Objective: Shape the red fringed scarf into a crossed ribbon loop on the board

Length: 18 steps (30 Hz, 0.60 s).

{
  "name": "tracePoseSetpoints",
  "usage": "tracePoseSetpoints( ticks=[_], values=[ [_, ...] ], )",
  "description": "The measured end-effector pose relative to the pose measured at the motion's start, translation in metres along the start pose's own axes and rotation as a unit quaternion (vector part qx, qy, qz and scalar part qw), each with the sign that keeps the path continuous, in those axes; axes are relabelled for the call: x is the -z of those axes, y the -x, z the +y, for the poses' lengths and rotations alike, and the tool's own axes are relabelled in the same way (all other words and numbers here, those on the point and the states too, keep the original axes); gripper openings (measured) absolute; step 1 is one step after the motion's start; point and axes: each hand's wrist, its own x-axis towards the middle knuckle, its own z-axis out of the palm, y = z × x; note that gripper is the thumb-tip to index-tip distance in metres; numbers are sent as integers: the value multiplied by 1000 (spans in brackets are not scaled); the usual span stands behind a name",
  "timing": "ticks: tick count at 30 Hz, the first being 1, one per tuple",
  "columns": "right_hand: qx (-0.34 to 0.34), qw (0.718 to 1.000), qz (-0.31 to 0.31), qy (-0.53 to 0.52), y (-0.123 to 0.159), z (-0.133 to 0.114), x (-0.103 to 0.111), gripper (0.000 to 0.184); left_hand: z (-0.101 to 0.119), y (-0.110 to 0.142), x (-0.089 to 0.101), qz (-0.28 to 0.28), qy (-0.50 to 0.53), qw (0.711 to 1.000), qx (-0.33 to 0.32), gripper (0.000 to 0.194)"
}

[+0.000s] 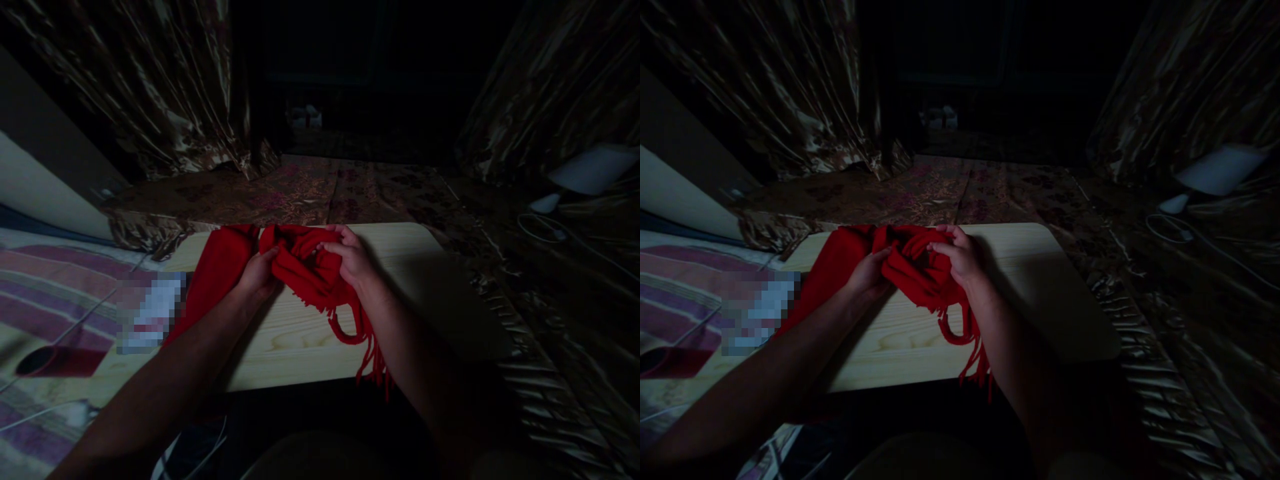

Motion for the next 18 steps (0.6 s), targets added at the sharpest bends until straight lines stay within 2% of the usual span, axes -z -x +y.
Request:
tracePoseSetpoints(
  ticks=[2,5,7,8,9,10,12,13,15,18],
  values=[
    [22,1000,-2,3,1,-8,2,47,-4,-3,2,-5,4,1000,-13,31],
    [36,999,-28,1,7,-21,7,58,-8,-4,3,4,-10,999,-32,29],
    [17,994,-111,-10,12,-29,14,64,-8,-3,2,14,-26,999,-43,28],
    [-8,982,-190,-16,15,-32,18,67,-8,-3,2,17,-36,998,-46,30],
    [-43,957,-288,-17,17,-35,21,71,-7,-2,2,19,-47,997,-51,33],
    [-82,916,-393,-12,20,-36,23,75,-7,-2,2,20,-59,996,-59,37],
    [-148,811,-565,17,23,-38,22,79,-7,-4,2,23,-88,992,-87,46],
    [-173,764,-620,35,24,-38,19,79,-7,-5,2,26,-105,989,-103,50],
    [-211,697,-682,64,27,-40,10,78,-8,-8,4,39,-151,979,-128,54],
    [-245,646,-717,92,31,-45,0,75,-7,-10,9,92,-254,947,-175,61]
  ],
)
